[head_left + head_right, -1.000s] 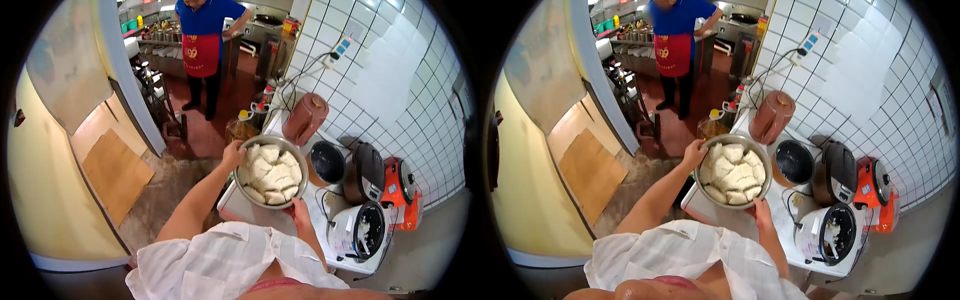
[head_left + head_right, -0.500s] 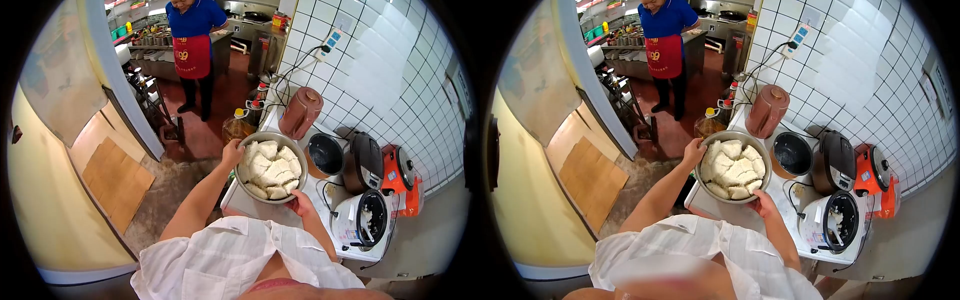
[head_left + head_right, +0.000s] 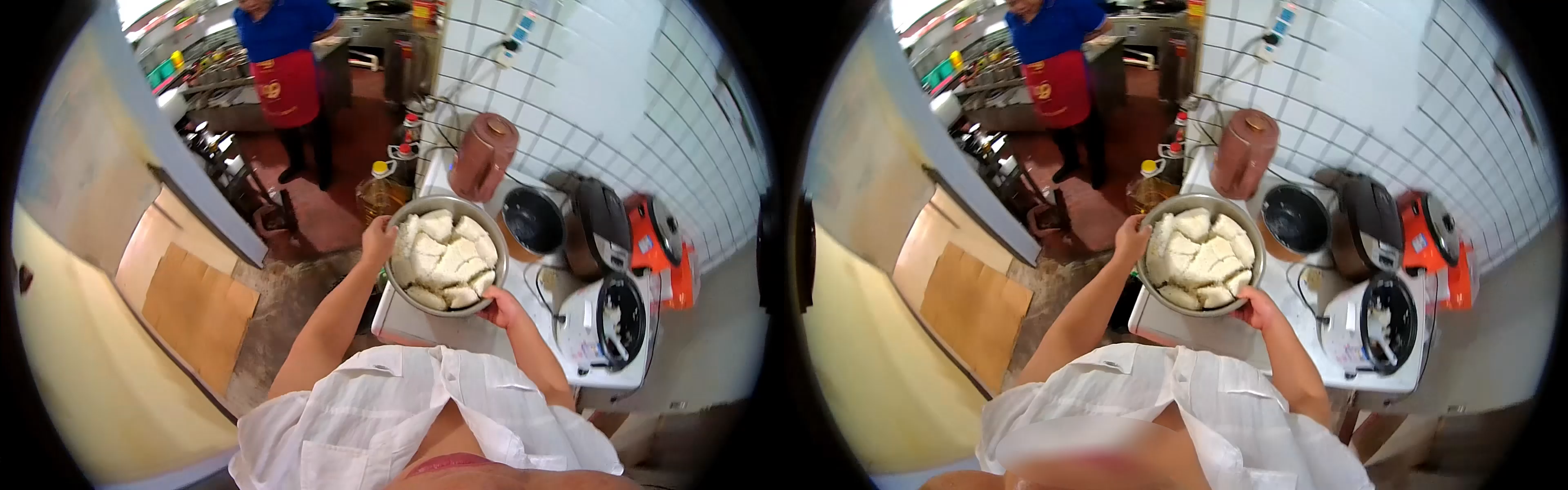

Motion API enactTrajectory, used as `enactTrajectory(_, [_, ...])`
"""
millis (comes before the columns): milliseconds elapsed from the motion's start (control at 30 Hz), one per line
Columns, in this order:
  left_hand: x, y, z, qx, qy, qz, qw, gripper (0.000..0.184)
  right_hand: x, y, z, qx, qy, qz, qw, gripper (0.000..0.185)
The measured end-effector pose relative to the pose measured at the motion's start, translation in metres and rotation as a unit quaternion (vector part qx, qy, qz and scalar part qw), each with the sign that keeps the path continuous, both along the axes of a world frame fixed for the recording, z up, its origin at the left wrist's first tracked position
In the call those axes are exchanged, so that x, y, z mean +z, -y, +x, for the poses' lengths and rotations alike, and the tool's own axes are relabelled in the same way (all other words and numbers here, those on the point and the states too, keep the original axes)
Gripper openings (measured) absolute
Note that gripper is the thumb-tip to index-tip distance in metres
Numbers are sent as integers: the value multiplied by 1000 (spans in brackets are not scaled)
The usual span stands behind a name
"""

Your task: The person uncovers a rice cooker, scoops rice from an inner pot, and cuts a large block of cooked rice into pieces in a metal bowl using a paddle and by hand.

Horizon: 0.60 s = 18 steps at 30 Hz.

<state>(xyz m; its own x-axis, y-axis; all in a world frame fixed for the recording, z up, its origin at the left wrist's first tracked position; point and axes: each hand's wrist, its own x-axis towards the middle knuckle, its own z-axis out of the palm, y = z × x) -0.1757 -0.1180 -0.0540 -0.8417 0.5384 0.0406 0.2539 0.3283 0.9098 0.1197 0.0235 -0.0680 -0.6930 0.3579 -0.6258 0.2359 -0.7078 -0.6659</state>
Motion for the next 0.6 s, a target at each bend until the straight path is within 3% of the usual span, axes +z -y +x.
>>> enactTrajectory(67, [-12, -5, -5, -1, 31, 6, 999, 31, -6, 5, 1, -28, 3, -7, 1000, 46])
enactTrajectory(100, [-13, -4, -9, -26, -10, 6, 1000, 32, -9, 6, 3, -36, 11, -8, 999, 45])
enactTrajectory(133, [6, -1, 1, -30, 42, 32, 998, 32, -6, 11, 2, -48, 18, -17, 999, 43])
enactTrajectory(233, [-33, -16, -29, -57, 22, 34, 998, 33, 4, 27, 2, -79, -17, -45, 996, 40])
enactTrajectory(300, [-2, -15, -21, -88, 23, 19, 996, 33, 18, 35, 1, -106, -1, -69, 992, 39])
enactTrajectory(600, [-14, -22, -38, -148, 66, 55, 985, 29, 17, 53, 1, -155, -20, -91, 983, 40])
